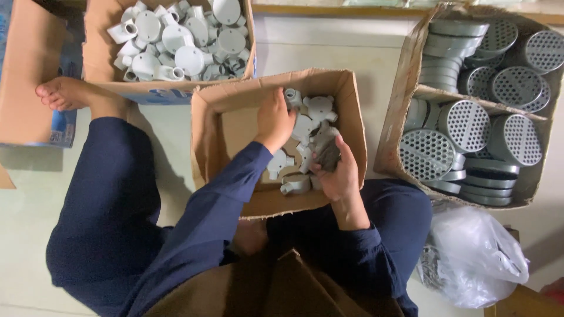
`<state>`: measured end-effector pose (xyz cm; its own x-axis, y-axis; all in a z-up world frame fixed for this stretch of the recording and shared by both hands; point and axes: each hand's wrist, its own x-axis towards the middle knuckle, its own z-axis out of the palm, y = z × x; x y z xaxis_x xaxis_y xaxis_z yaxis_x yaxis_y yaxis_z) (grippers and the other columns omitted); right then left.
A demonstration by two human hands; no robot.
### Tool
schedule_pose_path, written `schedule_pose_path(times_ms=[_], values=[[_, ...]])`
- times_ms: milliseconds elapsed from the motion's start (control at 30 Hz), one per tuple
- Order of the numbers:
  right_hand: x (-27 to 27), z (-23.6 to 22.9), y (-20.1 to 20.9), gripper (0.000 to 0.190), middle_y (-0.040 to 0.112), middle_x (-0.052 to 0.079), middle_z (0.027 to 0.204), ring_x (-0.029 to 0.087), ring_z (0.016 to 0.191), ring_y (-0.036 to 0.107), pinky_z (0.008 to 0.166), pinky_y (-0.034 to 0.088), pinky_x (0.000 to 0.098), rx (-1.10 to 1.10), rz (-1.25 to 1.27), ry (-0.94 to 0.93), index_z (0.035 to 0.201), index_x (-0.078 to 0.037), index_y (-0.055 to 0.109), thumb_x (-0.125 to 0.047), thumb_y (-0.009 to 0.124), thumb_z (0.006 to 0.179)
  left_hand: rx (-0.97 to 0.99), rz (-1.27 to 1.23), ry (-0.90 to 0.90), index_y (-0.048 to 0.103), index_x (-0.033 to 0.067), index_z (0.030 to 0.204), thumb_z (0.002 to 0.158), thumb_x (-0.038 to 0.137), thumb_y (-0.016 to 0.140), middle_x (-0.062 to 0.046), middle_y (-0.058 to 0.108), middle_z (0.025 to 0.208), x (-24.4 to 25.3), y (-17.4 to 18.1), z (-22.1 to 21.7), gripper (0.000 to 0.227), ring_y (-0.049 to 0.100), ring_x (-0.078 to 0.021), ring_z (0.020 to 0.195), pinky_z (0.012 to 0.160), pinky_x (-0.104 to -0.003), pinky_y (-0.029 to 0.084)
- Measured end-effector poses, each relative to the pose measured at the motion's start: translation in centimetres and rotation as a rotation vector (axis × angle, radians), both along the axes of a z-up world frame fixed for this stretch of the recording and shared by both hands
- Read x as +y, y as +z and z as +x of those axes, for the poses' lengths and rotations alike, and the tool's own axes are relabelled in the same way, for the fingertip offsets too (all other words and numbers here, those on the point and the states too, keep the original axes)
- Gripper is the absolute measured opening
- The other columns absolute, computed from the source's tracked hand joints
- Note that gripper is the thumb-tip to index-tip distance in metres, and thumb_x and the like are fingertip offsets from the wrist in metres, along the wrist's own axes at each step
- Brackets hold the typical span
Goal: The person sits on the floor and repeatedly picks up white plastic parts from a cardboard box. Using a grey abrasive pad, they rub the surfaces of each part to smooth or polish them, then place the finished parts into a separate box.
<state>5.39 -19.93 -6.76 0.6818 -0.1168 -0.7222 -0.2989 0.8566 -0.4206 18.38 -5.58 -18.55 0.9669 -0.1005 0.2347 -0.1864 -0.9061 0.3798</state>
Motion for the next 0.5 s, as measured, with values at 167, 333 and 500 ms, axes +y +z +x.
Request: schedule_pose_path(times_ms=[167,333,500], values=[[-0.2,0.5,0.0,0.026,0.061,0.019,0.09,0.039,0.081,0.063,0.068,0.048,0.0428,0.038,0.168,-0.13,0.096,-0.002,0.058,-0.025,0.068,0.089,-0.14,0.084,0.008,0.049,0.0018,0.124,0.083,0.024,0.07,-0.015,0.056,0.105,-1.5,-3.3,0.3,0.052,0.066,-0.0352,0.09,0.074,-0.046,0.056],[0.0,0.2,-0.7,0.015,0.065,0.012,0.103,0.031,0.098,0.067,0.089,0.05,0.0417,-0.222,0.119,0.011,0.105,-0.004,0.066,-0.017,0.06,0.1,-0.113,0.211,0.085,0.057,0.0118,0.103,0.077,0.035,0.074,-0.005,0.055,0.096,-1.2,-2.0,-0.9,0.039,0.065,-0.0287,0.087,0.073,-0.044,0.052],[-0.1,-0.7,-2.9,0.013,0.071,0.013,0.112,0.022,0.104,0.067,0.098,0.048,0.0379,-0.402,-0.133,-0.035,0.111,-0.007,0.069,-0.01,0.059,0.104,0.303,-0.636,0.252,0.061,0.0008,0.102,0.083,0.046,0.072,-0.022,0.063,0.095,-0.5,6.2,-4.1,0.05,0.066,-0.0443,0.093,0.079,-0.048,0.052]])
